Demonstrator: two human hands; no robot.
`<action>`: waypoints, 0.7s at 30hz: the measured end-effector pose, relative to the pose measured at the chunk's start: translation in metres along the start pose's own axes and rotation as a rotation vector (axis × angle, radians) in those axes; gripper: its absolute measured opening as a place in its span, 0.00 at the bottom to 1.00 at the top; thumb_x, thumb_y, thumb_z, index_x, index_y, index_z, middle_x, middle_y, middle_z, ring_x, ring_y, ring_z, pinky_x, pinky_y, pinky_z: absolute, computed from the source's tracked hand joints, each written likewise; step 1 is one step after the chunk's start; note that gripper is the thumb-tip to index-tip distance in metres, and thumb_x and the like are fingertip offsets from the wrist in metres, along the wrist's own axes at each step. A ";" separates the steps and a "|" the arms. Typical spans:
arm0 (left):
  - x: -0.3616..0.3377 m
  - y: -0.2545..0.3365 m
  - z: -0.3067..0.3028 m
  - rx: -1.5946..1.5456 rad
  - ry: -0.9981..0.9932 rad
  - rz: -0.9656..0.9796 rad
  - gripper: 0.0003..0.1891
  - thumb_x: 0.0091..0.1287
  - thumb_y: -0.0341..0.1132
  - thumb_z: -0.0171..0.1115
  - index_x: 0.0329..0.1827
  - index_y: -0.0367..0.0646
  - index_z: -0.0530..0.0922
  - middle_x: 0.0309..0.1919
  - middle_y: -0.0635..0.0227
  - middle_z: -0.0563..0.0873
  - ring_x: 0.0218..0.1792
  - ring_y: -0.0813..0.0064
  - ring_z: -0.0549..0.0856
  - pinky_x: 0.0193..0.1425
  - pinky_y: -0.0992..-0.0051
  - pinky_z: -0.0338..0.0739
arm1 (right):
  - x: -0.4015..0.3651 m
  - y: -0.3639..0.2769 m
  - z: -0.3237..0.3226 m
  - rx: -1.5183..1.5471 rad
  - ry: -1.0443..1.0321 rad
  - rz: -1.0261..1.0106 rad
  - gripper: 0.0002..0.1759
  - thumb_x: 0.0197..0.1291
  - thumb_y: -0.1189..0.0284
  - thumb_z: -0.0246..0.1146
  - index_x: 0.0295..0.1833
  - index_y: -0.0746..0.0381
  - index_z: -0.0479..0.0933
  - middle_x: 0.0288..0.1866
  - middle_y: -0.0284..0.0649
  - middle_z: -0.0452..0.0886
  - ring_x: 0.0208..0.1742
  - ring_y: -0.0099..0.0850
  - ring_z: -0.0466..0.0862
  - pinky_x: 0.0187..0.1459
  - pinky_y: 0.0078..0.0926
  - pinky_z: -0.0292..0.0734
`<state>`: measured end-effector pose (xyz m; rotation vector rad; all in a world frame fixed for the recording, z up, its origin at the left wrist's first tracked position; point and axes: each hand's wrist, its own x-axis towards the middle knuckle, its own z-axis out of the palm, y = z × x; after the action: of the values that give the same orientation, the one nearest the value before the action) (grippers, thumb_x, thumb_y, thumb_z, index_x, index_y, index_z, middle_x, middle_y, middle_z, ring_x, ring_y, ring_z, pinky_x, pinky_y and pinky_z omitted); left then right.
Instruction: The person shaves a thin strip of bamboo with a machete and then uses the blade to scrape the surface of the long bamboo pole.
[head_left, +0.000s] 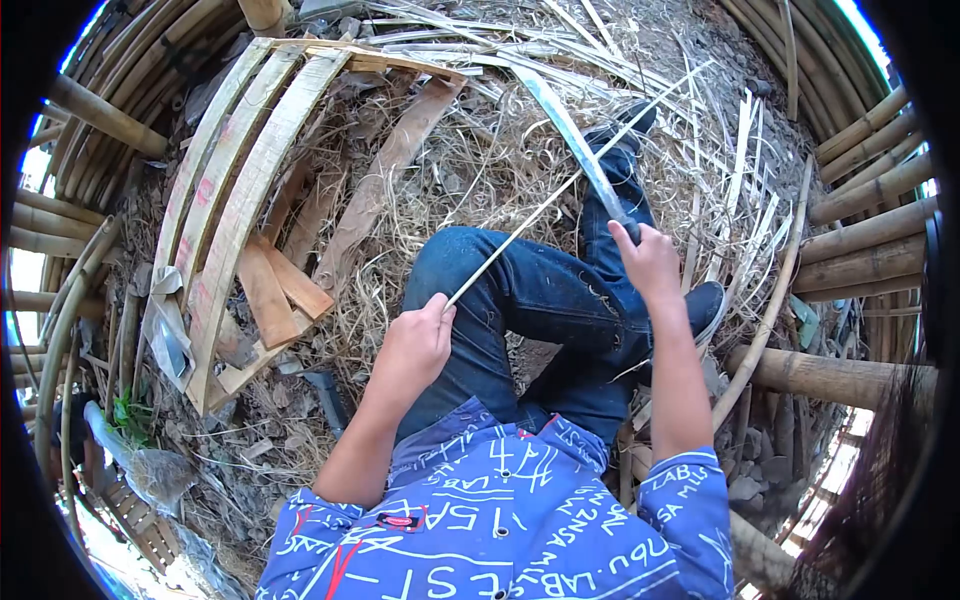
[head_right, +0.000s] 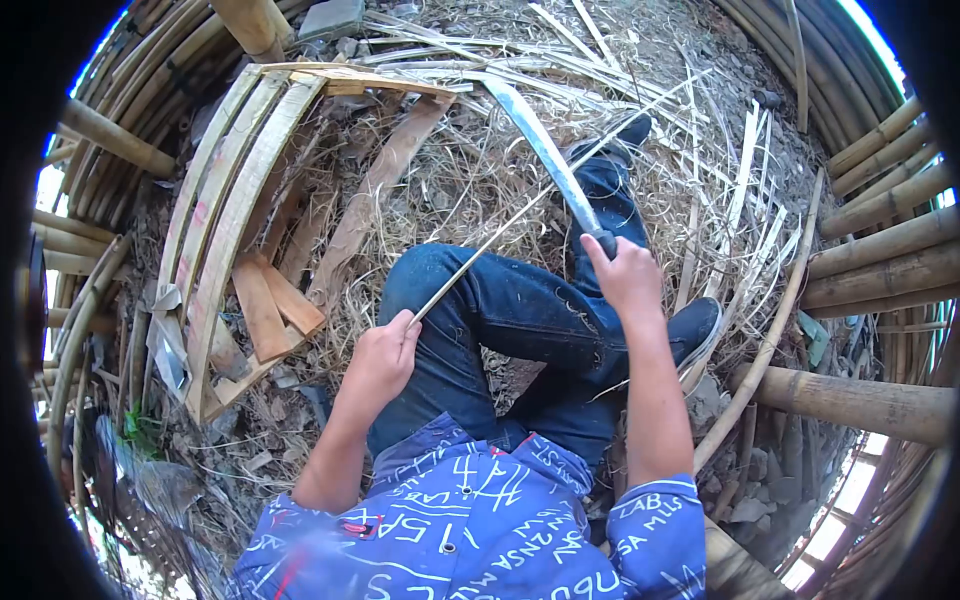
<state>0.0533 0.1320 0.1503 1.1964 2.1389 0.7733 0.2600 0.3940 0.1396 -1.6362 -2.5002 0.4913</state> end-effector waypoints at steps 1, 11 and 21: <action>0.001 0.000 0.001 0.017 -0.002 -0.006 0.11 0.73 0.36 0.51 0.35 0.37 0.71 0.22 0.42 0.79 0.29 0.39 0.80 0.33 0.48 0.72 | -0.004 -0.005 0.003 0.015 0.027 0.011 0.34 0.62 0.42 0.56 0.33 0.66 0.81 0.30 0.58 0.82 0.37 0.56 0.84 0.40 0.49 0.78; 0.005 0.000 0.007 0.005 -0.005 -0.065 0.11 0.72 0.35 0.51 0.39 0.34 0.75 0.24 0.39 0.80 0.31 0.39 0.81 0.36 0.48 0.74 | -0.098 -0.106 0.035 0.379 -0.305 -0.263 0.31 0.57 0.43 0.62 0.30 0.65 0.79 0.23 0.54 0.81 0.29 0.52 0.84 0.33 0.45 0.78; 0.005 -0.012 0.007 -0.056 0.009 -0.061 0.11 0.68 0.31 0.52 0.43 0.32 0.79 0.27 0.37 0.80 0.34 0.39 0.82 0.38 0.50 0.75 | -0.095 -0.122 0.043 0.108 -0.281 -0.398 0.35 0.58 0.40 0.59 0.28 0.66 0.77 0.24 0.56 0.81 0.30 0.53 0.84 0.33 0.47 0.79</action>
<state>0.0497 0.1324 0.1360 1.0962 2.1363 0.8084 0.1810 0.2547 0.1466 -1.0505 -2.8388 0.8317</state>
